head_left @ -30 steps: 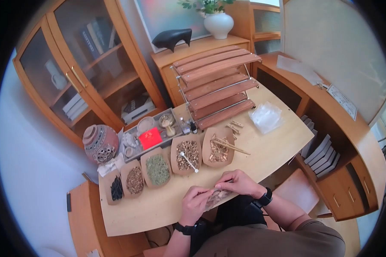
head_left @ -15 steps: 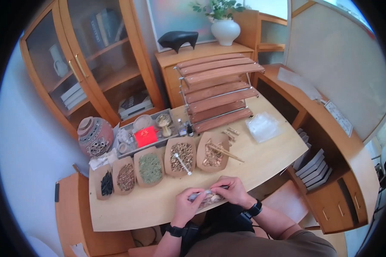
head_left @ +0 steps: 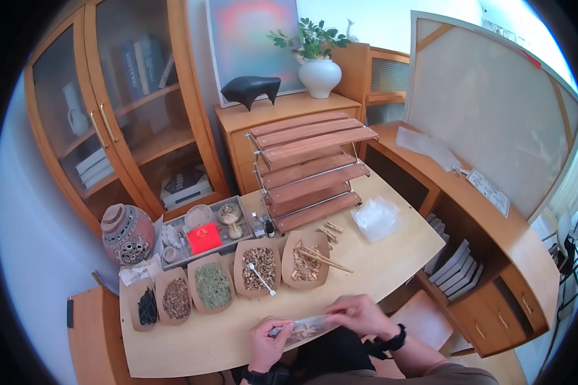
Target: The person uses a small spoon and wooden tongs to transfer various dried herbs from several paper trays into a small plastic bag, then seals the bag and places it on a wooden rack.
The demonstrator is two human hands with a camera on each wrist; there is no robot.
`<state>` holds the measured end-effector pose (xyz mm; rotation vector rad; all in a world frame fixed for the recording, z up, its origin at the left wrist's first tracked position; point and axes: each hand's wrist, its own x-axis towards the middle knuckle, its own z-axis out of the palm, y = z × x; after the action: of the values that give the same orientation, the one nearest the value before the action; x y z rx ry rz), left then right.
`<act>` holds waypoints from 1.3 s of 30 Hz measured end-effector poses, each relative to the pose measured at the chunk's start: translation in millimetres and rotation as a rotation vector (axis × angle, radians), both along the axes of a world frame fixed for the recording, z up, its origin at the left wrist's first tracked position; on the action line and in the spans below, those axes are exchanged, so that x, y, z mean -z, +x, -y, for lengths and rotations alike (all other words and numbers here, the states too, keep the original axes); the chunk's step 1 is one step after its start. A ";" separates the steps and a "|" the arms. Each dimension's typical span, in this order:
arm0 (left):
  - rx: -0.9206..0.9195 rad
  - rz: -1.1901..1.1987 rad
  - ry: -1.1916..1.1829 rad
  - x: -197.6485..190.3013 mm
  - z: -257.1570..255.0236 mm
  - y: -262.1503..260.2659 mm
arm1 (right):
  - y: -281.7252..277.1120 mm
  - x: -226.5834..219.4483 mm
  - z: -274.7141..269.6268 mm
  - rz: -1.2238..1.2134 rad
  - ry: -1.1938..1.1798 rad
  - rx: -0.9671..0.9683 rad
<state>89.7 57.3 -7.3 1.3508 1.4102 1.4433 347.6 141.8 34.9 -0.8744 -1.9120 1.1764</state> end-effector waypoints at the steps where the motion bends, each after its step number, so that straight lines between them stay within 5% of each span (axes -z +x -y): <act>1: -0.005 -0.005 0.033 0.2 1.3 -0.5 | 10.1 -15.5 -11.0 0.053 0.125 0.059; 5: -0.018 -0.041 0.012 -0.8 1.3 0.4 | 23.0 -53.2 -89.7 0.240 0.329 0.416; 8: -0.016 0.011 0.025 -2.1 -0.7 2.4 | 7.9 -52.1 -161.2 0.402 0.391 0.397; 10: -0.022 0.011 0.013 -9.2 1.2 4.3 | 0.9 -30.9 -207.4 0.735 0.588 0.300; 13: -0.016 0.053 0.050 17.2 -1.1 6.7 | -6.9 -9.1 -248.0 0.972 0.618 0.213; 18: -0.018 0.016 0.107 17.4 0.2 7.7 | -1.0 47.4 -295.3 0.945 0.706 0.236; 23: -0.020 0.001 0.110 21.0 -4.0 9.6 | 22.5 31.6 -300.5 0.906 0.673 0.211; 25: -0.018 -0.020 0.122 20.4 2.1 3.9 | 21.0 -11.1 -256.6 0.624 0.693 0.324; 27: 0.006 0.025 0.158 14.6 -0.2 5.0 | 26.8 -48.1 -216.8 0.431 0.407 0.271; 29: 0.010 0.043 0.148 15.1 1.1 1.7 | 41.0 -62.4 -168.8 0.069 0.207 0.090; 31: -0.004 0.147 0.049 6.0 6.8 5.1 | 31.4 -52.9 -108.9 -0.194 0.178 0.176; 34: -0.061 0.090 0.111 12.6 3.7 6.1 | -16.2 -56.5 -22.9 -0.248 0.010 0.183; 39: -0.054 0.020 0.105 6.5 2.8 3.9 | -43.5 -25.7 4.3 -0.165 0.079 0.004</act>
<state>93.6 54.5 -13.8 1.3682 1.3850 1.5808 304.2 137.5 60.6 -0.7159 -1.8089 1.1267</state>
